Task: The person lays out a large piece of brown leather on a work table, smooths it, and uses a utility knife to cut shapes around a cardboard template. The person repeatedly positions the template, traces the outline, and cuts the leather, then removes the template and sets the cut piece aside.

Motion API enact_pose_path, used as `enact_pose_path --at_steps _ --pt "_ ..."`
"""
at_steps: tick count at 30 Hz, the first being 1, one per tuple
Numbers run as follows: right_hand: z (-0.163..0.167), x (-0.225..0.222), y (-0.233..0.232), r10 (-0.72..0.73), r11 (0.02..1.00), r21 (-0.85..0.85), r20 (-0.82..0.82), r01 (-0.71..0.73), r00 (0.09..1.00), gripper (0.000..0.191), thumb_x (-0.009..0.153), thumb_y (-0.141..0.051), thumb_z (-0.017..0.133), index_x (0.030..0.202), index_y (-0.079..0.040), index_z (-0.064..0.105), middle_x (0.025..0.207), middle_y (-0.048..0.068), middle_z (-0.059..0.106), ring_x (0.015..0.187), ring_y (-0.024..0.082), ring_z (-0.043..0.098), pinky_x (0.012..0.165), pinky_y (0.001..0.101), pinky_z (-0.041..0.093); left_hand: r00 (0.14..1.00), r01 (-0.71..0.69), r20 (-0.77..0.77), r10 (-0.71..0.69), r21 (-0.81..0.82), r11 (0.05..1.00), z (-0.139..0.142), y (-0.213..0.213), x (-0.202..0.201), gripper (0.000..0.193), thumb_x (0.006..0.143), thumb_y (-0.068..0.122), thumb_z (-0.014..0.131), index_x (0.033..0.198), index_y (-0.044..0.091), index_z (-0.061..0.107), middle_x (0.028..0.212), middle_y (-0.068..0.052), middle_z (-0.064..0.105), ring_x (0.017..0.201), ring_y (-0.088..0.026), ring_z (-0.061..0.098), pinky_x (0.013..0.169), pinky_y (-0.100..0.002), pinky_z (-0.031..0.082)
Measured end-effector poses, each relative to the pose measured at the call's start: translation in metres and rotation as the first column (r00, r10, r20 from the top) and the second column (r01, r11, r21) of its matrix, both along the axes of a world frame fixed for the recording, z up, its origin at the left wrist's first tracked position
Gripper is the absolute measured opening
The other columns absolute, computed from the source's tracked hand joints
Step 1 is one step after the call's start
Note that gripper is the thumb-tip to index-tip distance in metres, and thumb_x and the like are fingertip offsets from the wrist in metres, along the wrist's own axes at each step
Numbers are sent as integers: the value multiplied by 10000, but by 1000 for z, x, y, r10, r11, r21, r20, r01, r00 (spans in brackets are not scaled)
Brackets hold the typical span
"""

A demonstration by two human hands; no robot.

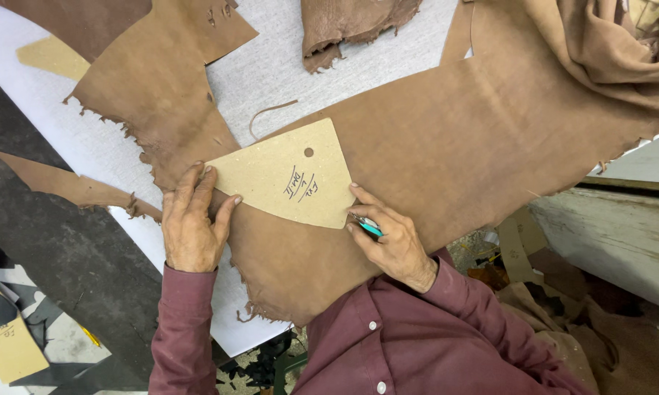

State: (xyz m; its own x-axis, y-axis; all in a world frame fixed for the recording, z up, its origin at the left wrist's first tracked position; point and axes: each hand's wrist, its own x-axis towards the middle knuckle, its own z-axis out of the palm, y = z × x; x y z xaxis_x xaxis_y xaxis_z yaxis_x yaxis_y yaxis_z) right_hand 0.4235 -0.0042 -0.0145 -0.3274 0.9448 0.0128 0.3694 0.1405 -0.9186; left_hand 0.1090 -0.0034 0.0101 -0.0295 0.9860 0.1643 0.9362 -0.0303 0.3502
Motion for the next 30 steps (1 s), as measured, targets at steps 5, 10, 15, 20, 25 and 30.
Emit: enact_pose_path --at_steps 5,10,15,20,25,30 --pt "5 -3 5 -3 1000 11 8 3 1000 257 868 -19 759 1109 0 673 1460 198 602 1205 294 712 923 336 614 999 1 41 0 -7 1000 0 1 -2 538 869 224 844 1319 -23 684 1424 -169 622 1135 -385 615 1000 -450 511" --pt "9 -1 11 1 992 128 122 -17 992 257 862 -38 774 1106 -26 694 1357 168 671 1062 288 758 821 329 638 999 3 33 -2 -3 1000 0 2 -3 539 854 218 845 1312 -18 688 1419 -168 630 1123 -376 625 995 -448 515" --pt "13 -2 18 4 980 194 178 -39 984 243 862 -8 742 1099 -27 691 1307 171 698 1021 305 760 769 338 627 999 12 46 -13 23 1000 -2 0 -6 535 859 223 850 1308 -19 690 1423 -164 627 1127 -374 626 986 -438 525" --pt "15 -3 20 28 971 226 214 -78 976 279 821 55 698 1089 -22 688 1291 184 701 1031 312 753 773 344 619 999 19 44 -20 32 999 -4 1 -9 539 857 236 854 1301 -20 688 1416 -164 624 1143 -370 634 992 -429 534" --pt "13 -3 21 17 963 257 244 -82 970 262 823 72 688 1065 -30 685 1278 181 711 1035 299 753 773 337 620 999 21 37 -22 19 1000 -2 1 -8 543 860 232 853 1306 -28 686 1413 -172 626 1150 -368 637 996 -426 538" --pt "12 -4 21 17 962 260 234 -80 972 278 800 92 672 1054 -19 678 1263 186 712 1045 304 750 770 339 619 999 27 40 -28 16 1000 0 1 -7 540 860 230 850 1302 -30 682 1415 -175 624 1187 -379 632 1024 -440 524"
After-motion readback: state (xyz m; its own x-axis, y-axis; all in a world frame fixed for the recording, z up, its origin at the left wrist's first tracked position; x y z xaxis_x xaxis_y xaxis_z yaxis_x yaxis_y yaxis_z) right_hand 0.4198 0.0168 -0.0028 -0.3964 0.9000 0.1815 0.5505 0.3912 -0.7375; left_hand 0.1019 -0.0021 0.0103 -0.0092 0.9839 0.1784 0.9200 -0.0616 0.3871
